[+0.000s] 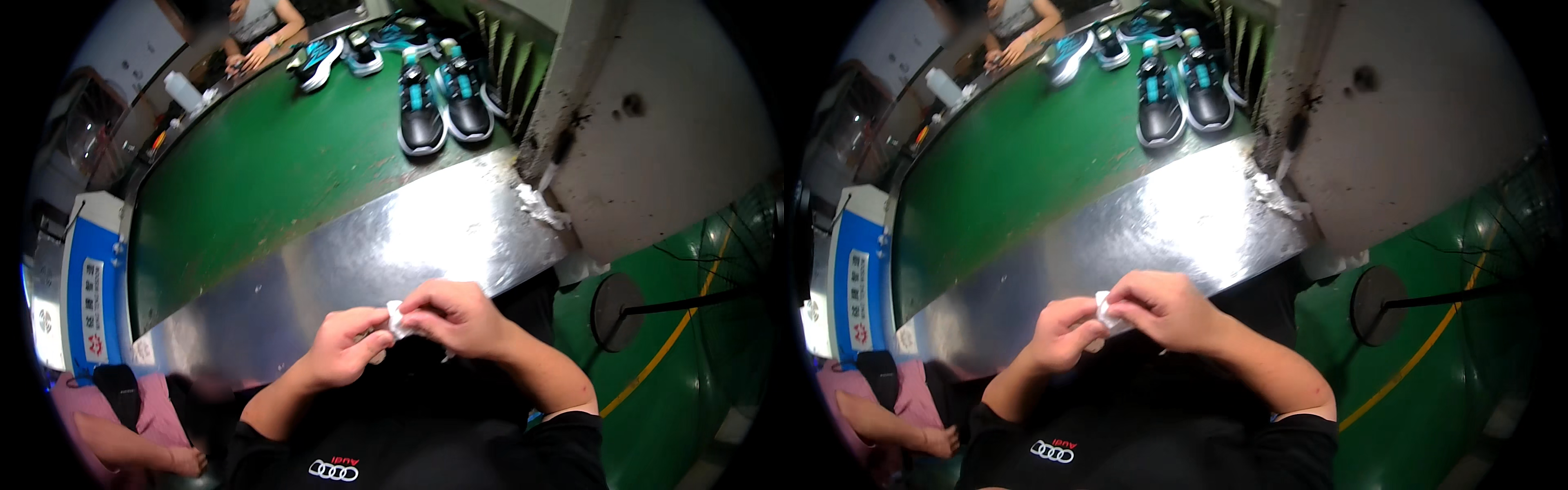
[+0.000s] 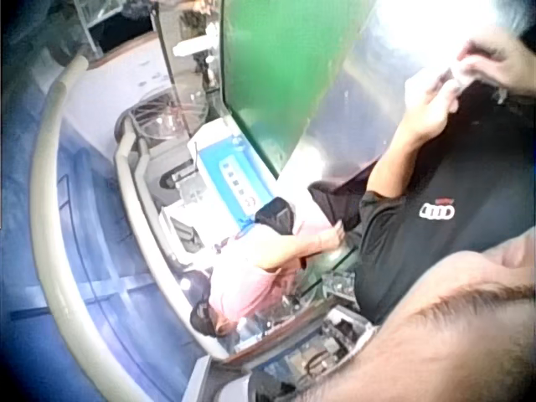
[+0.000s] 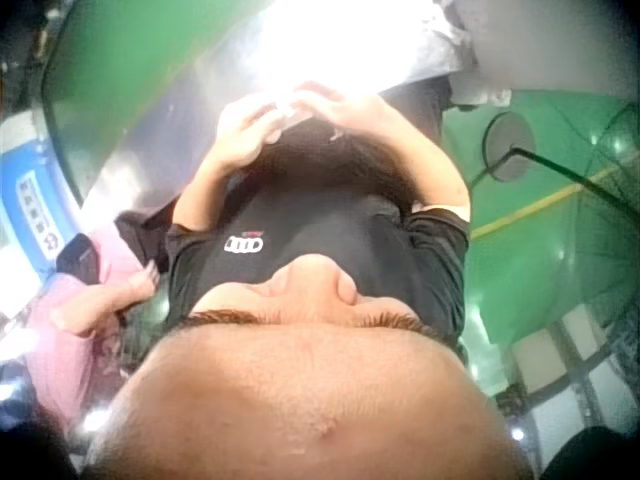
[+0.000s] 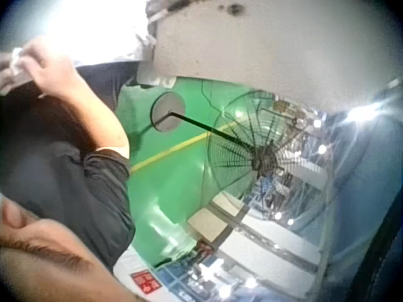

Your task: The person fills a syringe with a white liquid from a large plastic bottle by drawing the plunger back, then wipes the tip of the syringe with a cloth and places a cap on the needle. They then set the syringe on the workstation and later pick up a shoe to inspect the sole.

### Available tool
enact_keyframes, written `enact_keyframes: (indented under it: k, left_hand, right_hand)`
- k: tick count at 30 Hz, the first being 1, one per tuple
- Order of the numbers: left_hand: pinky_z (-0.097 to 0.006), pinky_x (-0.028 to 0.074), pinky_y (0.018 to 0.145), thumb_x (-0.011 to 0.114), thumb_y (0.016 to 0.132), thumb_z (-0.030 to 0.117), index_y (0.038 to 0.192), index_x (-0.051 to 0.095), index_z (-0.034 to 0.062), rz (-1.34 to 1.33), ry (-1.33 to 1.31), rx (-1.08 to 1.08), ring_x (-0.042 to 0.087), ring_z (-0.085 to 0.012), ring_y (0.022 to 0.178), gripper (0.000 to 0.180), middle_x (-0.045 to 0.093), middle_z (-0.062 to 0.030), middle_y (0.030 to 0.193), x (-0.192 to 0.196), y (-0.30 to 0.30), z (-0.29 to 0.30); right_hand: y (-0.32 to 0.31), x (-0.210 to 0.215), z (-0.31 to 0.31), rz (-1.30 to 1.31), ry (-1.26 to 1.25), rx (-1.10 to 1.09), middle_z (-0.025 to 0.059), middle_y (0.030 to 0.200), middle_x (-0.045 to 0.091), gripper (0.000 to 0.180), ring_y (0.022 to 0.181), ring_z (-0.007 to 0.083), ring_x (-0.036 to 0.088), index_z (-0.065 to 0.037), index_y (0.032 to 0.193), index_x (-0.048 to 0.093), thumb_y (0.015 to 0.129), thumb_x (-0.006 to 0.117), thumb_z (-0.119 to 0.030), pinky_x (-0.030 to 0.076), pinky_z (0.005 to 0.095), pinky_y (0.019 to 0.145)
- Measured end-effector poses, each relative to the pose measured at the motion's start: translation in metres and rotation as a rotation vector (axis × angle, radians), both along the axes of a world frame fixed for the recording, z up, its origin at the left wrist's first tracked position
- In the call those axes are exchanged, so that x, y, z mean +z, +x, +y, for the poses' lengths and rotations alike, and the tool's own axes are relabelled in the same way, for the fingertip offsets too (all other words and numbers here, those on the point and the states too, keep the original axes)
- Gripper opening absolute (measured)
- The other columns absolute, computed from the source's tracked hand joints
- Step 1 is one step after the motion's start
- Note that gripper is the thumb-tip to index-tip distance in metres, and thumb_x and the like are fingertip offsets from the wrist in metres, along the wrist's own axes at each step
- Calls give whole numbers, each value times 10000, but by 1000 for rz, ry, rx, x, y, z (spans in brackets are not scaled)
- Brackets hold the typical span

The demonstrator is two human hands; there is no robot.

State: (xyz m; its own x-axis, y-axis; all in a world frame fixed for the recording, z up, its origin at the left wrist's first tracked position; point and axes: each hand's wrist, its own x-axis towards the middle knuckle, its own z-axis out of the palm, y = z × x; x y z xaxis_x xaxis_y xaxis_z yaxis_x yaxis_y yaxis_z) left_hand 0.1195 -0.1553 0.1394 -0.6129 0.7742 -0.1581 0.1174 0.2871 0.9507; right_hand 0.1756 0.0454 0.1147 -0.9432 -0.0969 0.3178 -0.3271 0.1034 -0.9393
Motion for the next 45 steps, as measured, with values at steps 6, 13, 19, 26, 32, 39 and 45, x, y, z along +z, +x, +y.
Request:
enact_keyframes:
  k: [6,13,19,26,32,39,45]
  left_hand:
    - [-246,464,598,557,856,69,1031,599,-30,1,96,16,569,-107,649,205,608,-75,775,-7,1,9]
    - [-231,453,591,565,860,87,1015,603,-24,-179,14,65,557,-88,660,195,596,-39,767,-20,1,-7]
    - [-269,452,576,619,811,80,959,614,-25,70,24,17,566,-153,641,181,594,-78,732,-18,-5,3]
    - [-338,441,568,670,725,43,939,614,-7,780,94,-25,546,-272,623,226,566,-128,696,-21,-23,22]
    - [-321,433,568,671,738,61,930,612,-16,624,67,109,545,-254,613,216,572,-122,698,-12,-31,-4]
    - [-317,430,566,671,745,79,939,611,-23,563,93,198,546,-260,617,227,575,-133,708,-12,-26,-22]
    - [-331,445,575,671,761,103,960,620,-23,501,130,225,548,-265,622,241,619,-136,765,-19,-28,-25]
  right_hand:
    - [-5,-4,0,204,264,-163,83,653,554,123,554,233,564,-38,749,543,810,630,-101,437,323,491]
    - [-9,-7,-7,405,524,-152,82,593,471,112,517,258,519,-47,742,508,755,619,-51,415,367,465]
    - [-7,-14,0,366,547,-132,76,608,507,109,544,255,544,-69,742,492,785,578,-122,429,366,478]
    - [-11,-15,17,112,484,-189,126,620,535,139,510,265,534,-29,729,550,847,584,-94,419,341,483]
    - [-7,6,96,86,628,-595,115,628,523,139,535,168,514,4,776,568,872,559,-96,413,292,510]
    - [-45,-4,143,248,1172,-723,116,809,570,160,777,298,532,-30,922,641,804,616,-134,445,363,677]
    - [-40,-40,84,238,876,-547,82,756,582,98,739,256,535,-44,819,660,722,668,-47,451,336,671]
